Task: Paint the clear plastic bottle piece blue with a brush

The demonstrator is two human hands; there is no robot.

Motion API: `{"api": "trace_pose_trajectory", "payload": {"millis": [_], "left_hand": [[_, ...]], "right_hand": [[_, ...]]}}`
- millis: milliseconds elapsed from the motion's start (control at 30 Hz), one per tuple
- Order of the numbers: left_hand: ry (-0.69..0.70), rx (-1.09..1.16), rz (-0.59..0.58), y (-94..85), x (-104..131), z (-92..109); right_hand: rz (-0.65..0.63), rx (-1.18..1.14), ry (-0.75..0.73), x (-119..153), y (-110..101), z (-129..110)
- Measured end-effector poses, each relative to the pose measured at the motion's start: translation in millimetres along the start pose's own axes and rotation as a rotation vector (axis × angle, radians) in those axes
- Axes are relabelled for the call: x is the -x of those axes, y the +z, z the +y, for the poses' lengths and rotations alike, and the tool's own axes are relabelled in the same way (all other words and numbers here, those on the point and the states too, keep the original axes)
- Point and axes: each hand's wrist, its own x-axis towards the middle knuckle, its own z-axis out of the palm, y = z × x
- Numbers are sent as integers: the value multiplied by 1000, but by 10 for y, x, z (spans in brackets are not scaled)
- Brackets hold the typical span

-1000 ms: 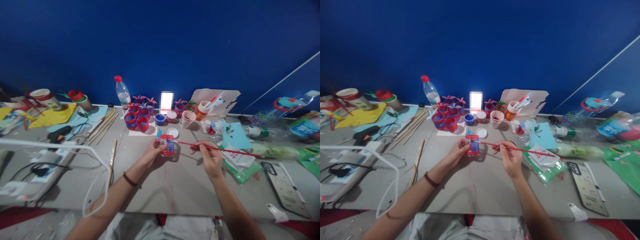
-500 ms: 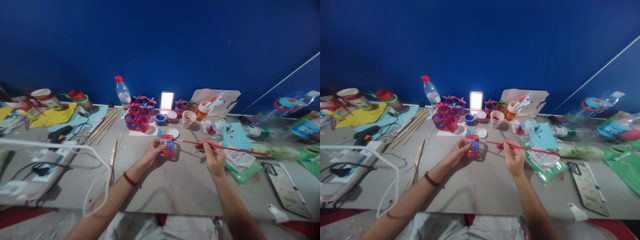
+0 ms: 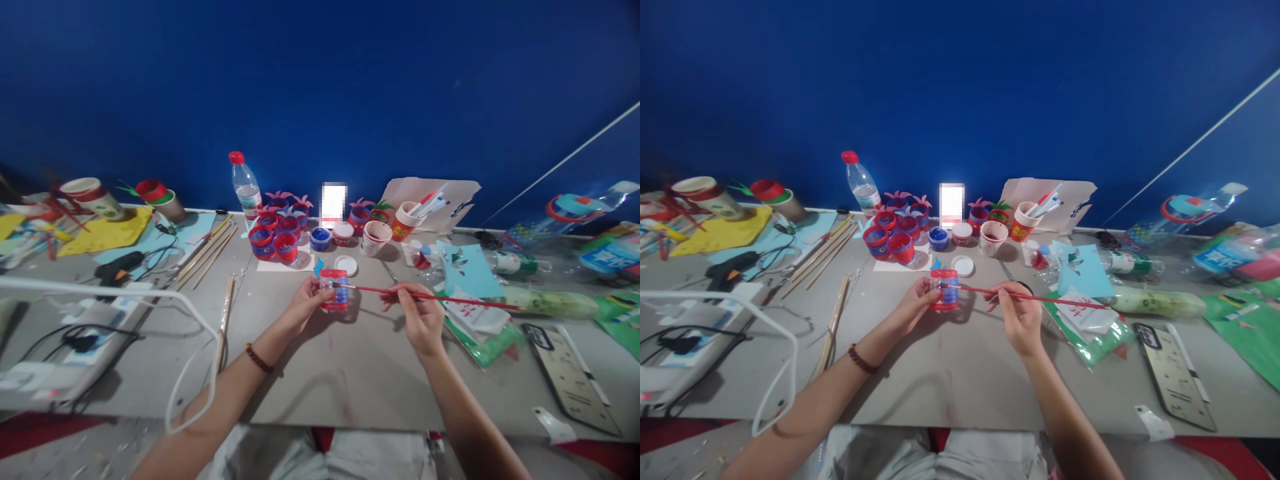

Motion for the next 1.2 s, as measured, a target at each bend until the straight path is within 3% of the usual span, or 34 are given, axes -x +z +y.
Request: {"api": "trace_pose_trajectory", "payload": {"millis": [167, 467, 767, 1200], "left_hand": [[4, 5, 18, 2, -1, 6], [5, 8, -7, -10, -11, 6], [3, -40, 8, 31, 17, 15], [-1, 11, -5, -15, -10, 17]], "right_hand": [[38, 45, -9, -27, -1, -43], [157, 21, -11, -17, -104, 120], [4, 9, -28, -11, 20, -43], [117, 37, -42, -55, -84, 67]]}}
